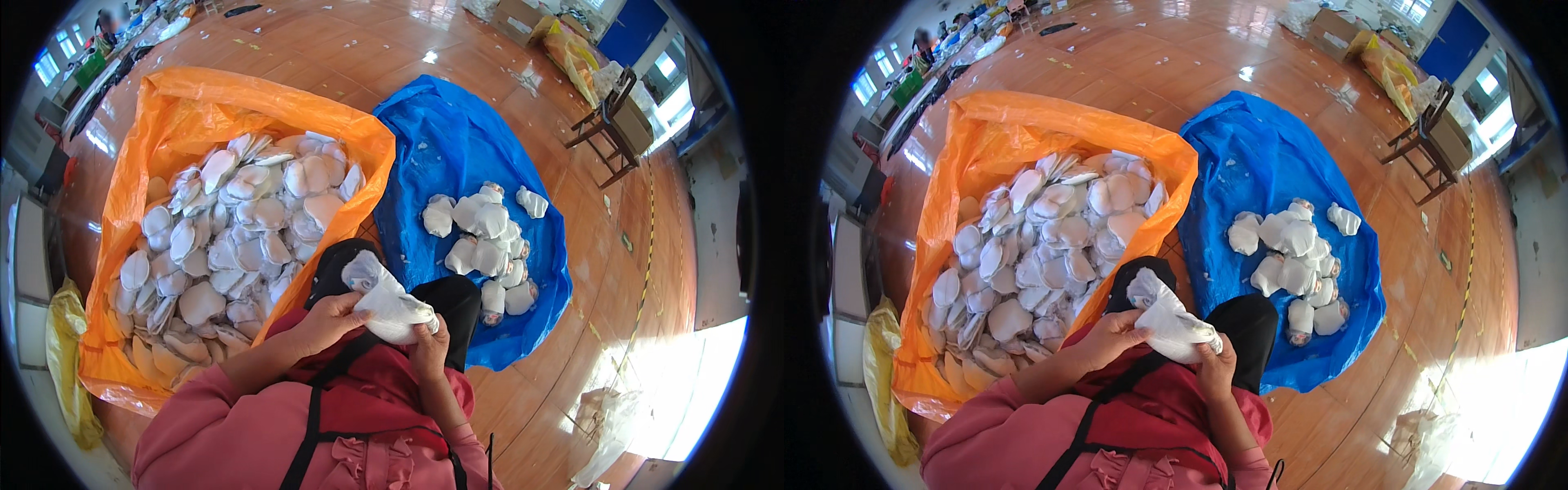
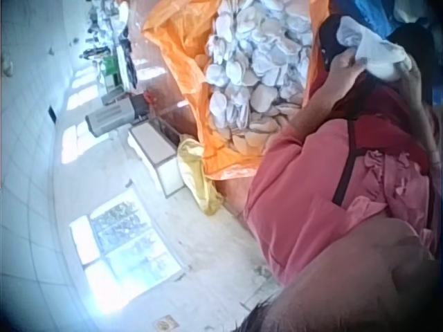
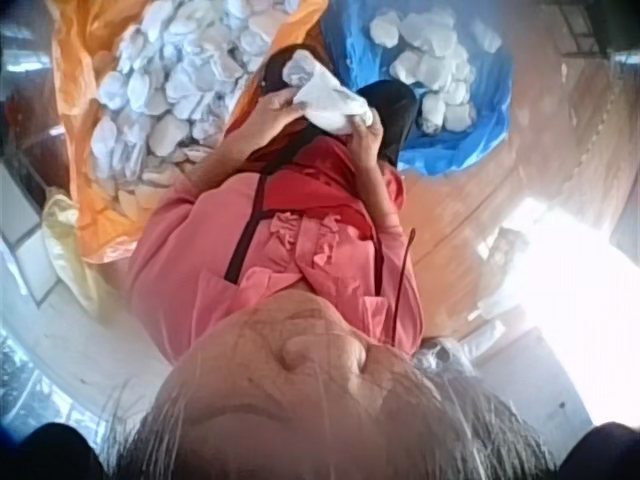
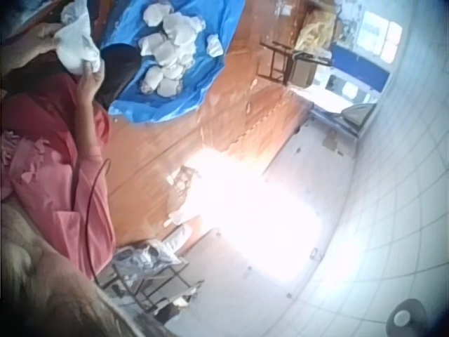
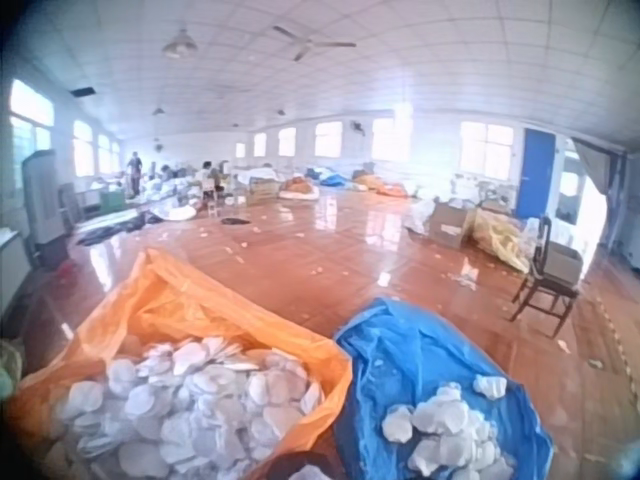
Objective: The person sits on the floor and repeatedly picks up white foam pieces from an orange sack, aligns them, and sews them together by hand using a needle and thread. Finished pairs are placed on a blue tarp beside them.
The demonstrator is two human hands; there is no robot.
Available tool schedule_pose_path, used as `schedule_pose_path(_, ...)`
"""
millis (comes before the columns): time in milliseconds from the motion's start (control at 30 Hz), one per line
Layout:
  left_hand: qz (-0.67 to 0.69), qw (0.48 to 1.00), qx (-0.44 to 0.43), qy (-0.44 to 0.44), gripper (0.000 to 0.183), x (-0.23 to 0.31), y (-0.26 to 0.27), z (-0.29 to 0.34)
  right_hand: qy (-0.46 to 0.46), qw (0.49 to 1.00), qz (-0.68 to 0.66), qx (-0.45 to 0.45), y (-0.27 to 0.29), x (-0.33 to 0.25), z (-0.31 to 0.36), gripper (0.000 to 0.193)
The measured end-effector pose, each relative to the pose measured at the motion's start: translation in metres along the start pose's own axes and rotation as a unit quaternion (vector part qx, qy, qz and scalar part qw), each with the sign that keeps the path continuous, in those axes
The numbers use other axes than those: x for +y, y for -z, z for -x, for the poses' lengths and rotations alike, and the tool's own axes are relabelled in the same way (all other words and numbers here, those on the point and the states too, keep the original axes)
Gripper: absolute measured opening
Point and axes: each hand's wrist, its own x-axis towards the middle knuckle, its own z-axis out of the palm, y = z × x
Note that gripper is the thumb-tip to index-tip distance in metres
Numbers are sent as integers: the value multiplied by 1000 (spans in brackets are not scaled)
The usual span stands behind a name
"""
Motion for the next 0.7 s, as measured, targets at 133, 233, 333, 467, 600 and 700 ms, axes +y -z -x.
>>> schedule_pose_path(133,-405,889,27,-213,35,-10,4,-4,-86,993,-58,-50,-3,8,1,42)
schedule_pose_path(233,-517,808,103,-261,38,3,-8,-2,-103,989,-16,-104,-10,15,3,62)
schedule_pose_path(333,-590,765,61,-251,32,8,-8,7,-119,989,43,-70,-10,24,3,53)
schedule_pose_path(467,-641,724,-1,-256,29,15,7,4,-146,983,30,-110,-9,7,-2,41)
schedule_pose_path(600,-627,742,-48,-231,19,22,19,-2,-182,964,66,-181,1,-8,-12,41)
schedule_pose_path(700,-597,723,-11,-348,11,45,17,2,-196,953,19,-232,-10,-21,-19,46)
